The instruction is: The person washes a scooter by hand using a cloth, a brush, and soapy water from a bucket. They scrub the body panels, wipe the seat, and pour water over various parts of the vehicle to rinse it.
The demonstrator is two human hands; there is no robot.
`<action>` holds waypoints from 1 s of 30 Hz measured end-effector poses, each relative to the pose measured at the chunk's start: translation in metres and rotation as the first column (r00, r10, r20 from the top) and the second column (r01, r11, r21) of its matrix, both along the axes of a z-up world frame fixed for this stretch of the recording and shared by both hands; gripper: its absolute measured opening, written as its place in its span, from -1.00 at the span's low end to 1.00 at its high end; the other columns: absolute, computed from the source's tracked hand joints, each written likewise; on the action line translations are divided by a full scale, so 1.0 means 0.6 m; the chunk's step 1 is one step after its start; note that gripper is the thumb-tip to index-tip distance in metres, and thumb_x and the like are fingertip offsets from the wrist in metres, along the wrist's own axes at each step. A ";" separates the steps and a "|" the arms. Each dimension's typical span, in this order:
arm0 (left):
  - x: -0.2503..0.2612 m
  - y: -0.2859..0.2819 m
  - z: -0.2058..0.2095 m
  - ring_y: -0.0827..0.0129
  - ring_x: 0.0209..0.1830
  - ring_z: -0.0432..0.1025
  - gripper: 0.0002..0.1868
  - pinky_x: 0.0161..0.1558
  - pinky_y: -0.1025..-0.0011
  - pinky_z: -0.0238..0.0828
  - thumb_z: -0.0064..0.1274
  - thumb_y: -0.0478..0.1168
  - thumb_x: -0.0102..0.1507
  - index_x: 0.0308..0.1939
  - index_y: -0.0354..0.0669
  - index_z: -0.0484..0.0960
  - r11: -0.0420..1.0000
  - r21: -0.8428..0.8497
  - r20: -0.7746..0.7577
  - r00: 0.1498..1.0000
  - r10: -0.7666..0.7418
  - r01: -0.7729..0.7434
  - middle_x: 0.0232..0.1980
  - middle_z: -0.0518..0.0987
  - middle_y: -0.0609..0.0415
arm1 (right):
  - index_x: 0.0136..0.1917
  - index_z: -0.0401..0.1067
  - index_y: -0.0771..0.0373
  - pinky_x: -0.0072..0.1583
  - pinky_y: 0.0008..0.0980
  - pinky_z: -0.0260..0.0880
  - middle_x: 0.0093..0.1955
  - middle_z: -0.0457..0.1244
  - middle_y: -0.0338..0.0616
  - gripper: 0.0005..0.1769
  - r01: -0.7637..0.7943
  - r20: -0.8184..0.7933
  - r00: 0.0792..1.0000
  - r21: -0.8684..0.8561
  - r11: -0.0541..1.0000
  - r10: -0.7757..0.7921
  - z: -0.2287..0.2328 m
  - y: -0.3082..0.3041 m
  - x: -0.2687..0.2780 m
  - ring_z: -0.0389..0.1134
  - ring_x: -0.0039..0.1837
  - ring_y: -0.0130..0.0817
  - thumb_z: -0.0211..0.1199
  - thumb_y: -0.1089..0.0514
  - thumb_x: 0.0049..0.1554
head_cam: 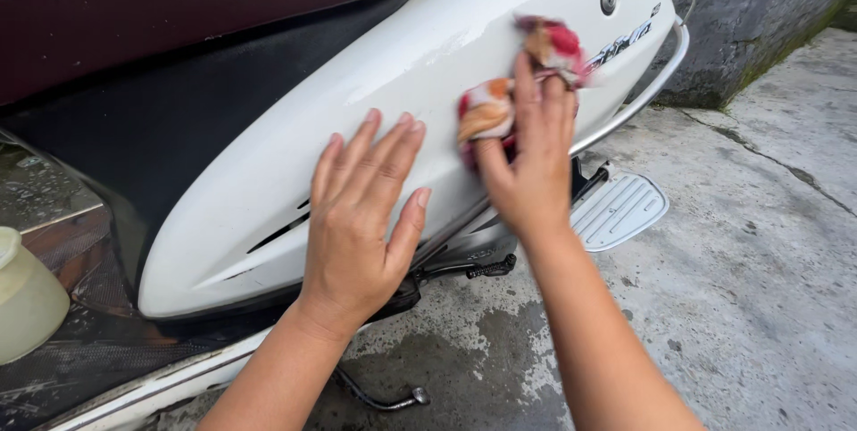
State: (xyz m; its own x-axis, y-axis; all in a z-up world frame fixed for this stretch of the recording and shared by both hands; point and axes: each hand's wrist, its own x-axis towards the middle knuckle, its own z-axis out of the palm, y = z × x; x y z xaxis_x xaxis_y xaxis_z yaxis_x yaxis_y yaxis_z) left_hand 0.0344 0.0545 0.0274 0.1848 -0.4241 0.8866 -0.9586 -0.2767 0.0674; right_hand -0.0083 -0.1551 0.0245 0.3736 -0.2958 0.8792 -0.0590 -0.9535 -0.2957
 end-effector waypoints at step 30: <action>0.121 0.164 0.052 0.02 0.72 -0.28 0.15 0.53 0.00 -0.45 -0.66 0.59 0.21 0.67 -0.09 -0.22 0.921 -0.144 -0.584 0.721 -0.374 0.361 0.70 0.09 -0.06 | 0.44 0.43 0.34 0.59 0.05 0.03 0.46 0.15 0.26 -0.32 -0.062 0.168 0.979 -0.307 0.950 0.118 0.090 -0.023 0.057 0.07 0.56 0.18 0.14 0.15 0.05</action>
